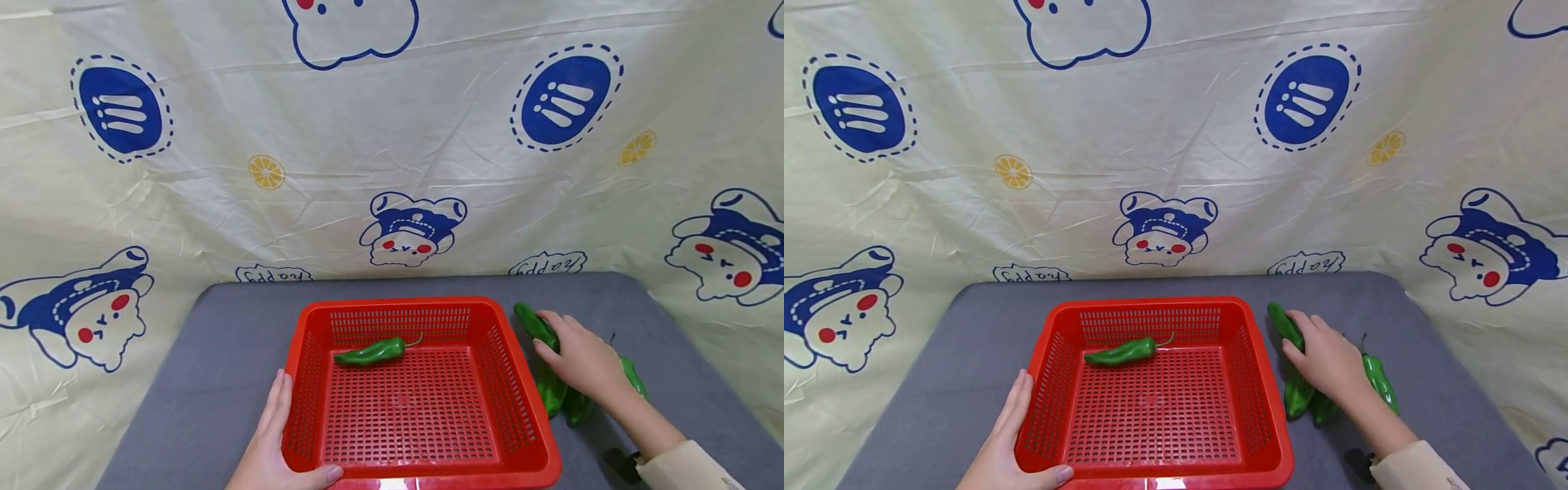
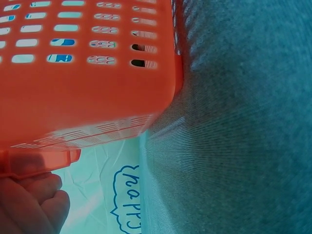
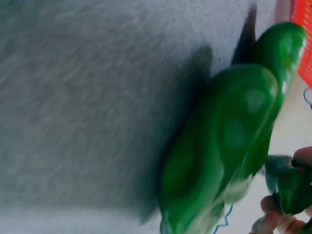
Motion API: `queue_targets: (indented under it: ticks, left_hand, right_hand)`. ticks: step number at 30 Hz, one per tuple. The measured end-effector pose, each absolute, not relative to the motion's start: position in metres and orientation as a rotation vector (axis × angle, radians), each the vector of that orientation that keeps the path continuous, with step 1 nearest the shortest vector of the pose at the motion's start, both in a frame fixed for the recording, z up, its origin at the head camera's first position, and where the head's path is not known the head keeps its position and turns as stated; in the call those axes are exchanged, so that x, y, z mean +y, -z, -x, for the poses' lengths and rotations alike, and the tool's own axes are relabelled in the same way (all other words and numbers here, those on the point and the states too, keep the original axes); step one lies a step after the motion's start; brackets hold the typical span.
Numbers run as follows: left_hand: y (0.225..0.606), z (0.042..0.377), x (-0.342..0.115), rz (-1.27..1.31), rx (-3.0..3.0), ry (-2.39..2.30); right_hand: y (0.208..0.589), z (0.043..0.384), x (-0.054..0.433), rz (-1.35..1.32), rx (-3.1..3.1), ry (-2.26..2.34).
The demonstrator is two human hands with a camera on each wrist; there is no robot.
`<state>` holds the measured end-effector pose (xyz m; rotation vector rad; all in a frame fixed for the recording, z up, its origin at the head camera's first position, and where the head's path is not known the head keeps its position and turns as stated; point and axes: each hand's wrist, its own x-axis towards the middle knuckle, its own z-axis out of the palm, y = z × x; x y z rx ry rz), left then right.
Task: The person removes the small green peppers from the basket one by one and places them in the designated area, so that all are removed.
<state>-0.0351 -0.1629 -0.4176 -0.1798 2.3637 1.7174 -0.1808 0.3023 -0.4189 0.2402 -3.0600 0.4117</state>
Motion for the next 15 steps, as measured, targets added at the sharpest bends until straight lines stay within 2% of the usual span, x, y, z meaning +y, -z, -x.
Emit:
queue_targets:
  ticks: [15]
  left_hand:
    - [0.419, 0.032, -0.165, 0.127, 2.427, -1.672]
  right_hand:
    - [0.440, 0.185, 0.278, -0.204, -3.096, -0.228]
